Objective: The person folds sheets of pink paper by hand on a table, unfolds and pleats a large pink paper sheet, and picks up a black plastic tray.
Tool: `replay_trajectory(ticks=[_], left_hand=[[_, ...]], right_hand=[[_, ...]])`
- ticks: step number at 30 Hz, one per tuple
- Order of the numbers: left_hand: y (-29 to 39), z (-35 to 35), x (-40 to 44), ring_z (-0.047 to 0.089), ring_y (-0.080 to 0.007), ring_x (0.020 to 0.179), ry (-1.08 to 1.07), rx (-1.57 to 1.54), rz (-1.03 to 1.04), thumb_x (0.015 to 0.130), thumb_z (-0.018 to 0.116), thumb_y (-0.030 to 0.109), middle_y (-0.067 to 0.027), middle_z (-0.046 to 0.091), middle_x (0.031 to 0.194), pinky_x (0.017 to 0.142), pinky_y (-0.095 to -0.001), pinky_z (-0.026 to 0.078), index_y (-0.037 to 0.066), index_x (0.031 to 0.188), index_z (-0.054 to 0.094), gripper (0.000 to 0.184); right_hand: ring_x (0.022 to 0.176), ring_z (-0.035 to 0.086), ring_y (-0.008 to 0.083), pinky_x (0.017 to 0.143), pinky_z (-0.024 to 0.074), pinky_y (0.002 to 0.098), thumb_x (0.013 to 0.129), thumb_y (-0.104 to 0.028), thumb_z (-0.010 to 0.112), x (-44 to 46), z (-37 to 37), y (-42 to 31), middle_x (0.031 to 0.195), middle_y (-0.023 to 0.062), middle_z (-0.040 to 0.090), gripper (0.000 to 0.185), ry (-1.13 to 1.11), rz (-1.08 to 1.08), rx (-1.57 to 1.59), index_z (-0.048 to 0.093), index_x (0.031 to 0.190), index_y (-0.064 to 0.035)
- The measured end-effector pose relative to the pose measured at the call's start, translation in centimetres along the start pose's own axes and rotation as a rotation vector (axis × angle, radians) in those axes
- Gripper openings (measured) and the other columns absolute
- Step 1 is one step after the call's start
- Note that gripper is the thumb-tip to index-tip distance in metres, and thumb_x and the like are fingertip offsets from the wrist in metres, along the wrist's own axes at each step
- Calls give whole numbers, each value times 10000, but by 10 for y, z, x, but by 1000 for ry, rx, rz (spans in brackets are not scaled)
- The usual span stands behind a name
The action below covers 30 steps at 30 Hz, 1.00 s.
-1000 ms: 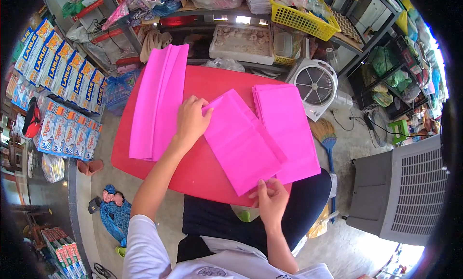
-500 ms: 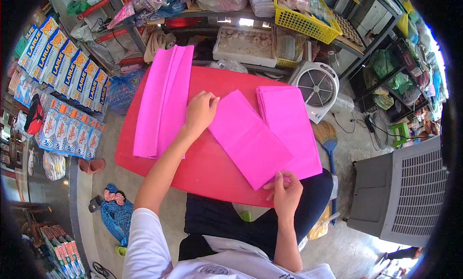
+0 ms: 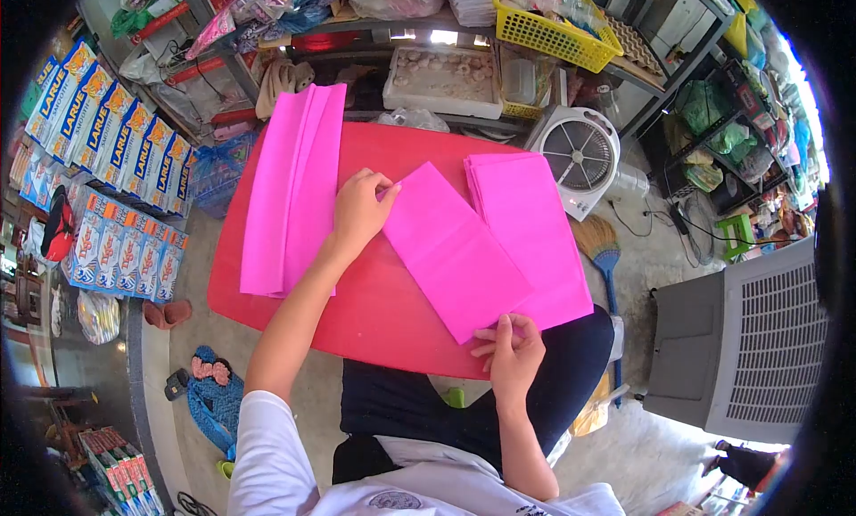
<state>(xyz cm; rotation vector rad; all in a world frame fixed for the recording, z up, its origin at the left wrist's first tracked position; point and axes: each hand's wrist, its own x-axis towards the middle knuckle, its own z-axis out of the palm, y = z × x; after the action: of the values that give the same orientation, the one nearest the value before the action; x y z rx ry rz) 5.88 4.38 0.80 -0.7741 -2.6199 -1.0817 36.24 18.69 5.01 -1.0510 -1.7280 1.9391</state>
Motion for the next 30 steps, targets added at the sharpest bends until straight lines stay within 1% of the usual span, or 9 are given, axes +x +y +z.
replay_trajectory(ticks=[2, 9, 10, 12, 15, 21, 25, 27, 30], left_hand=[[-2, 2, -2, 670, -325, 824, 11, 3, 12, 886, 760, 195, -140, 667, 855, 748, -447, 523, 11, 877, 745, 185], [-4, 2, -3, 664, -312, 797, 24, -31, 27, 872, 766, 150, -129, 664, 852, 731, -430, 523, 12, 891, 753, 139], [-4, 3, -3, 664, -309, 794, 22, -50, 23, 871, 765, 143, -129, 663, 850, 727, -427, 523, 12, 892, 753, 133], [-4, 1, -3, 683, -288, 779, 13, -23, 45, 873, 767, 127, -138, 684, 859, 707, -398, 534, 8, 915, 765, 126], [-4, -2, -2, 693, -278, 762, 22, -36, 64, 874, 768, 118, -145, 697, 867, 686, -376, 538, 0, 935, 770, 133], [4, -10, -3, 684, -281, 809, 73, -166, -59, 926, 722, 148, -144, 700, 865, 717, -381, 520, 1, 896, 763, 155], [53, -63, -29, 702, -226, 868, 230, -304, -58, 999, 667, 196, -133, 735, 941, 730, -342, 526, -4, 994, 750, 216], [63, -68, -74, 656, -129, 887, 240, -630, -224, 1055, 601, 252, -66, 721, 946, 769, -298, 513, -8, 1102, 732, 294], [84, -70, -145, 675, -157, 880, 45, -915, -541, 1085, 526, 340, -86, 716, 990, 731, -314, 537, 7, 1183, 684, 381]], right_hand=[[540, 692, 172, 409, 423, 216, 1074, -162, 563, 0, 0, -2, 830, 206, 754, 212, 26, -37, -10, 574, 1101, 48], [634, 583, 35, 543, 429, 213, 978, -82, 684, 8, -25, -18, 755, 17, 697, 95, 206, -392, -245, 673, 1007, 7], [636, 613, 81, 566, 453, 247, 929, -59, 720, 13, -36, -34, 766, 47, 688, 120, 214, -374, -496, 679, 1021, 6], [666, 660, 205, 617, 504, 338, 904, -117, 741, 34, -34, -69, 821, 113, 694, 175, 164, -636, -673, 690, 1022, 3], [750, 682, 354, 682, 528, 434, 897, -202, 745, 67, -30, -75, 922, 173, 705, 222, 64, -646, -866, 694, 963, 4], [746, 669, 450, 664, 516, 479, 879, -244, 757, 87, -26, -73, 831, 213, 714, 282, -205, -457, -1071, 681, 909, 25], [613, 658, 340, 580, 477, 450, 876, -204, 761, 93, -25, -63, 686, 189, 667, 263, -230, -410, -904, 686, 940, 40], [560, 640, 249, 546, 452, 429, 874, -175, 762, 94, -26, -61, 643, 167, 638, 243, -252, -305, -754, 691, 952, 44], [517, 573, 119, 486, 421, 358, 914, -128, 736, 97, -26, -58, 621, 96, 625, 214, -316, -301, -649, 678, 1010, 54]])
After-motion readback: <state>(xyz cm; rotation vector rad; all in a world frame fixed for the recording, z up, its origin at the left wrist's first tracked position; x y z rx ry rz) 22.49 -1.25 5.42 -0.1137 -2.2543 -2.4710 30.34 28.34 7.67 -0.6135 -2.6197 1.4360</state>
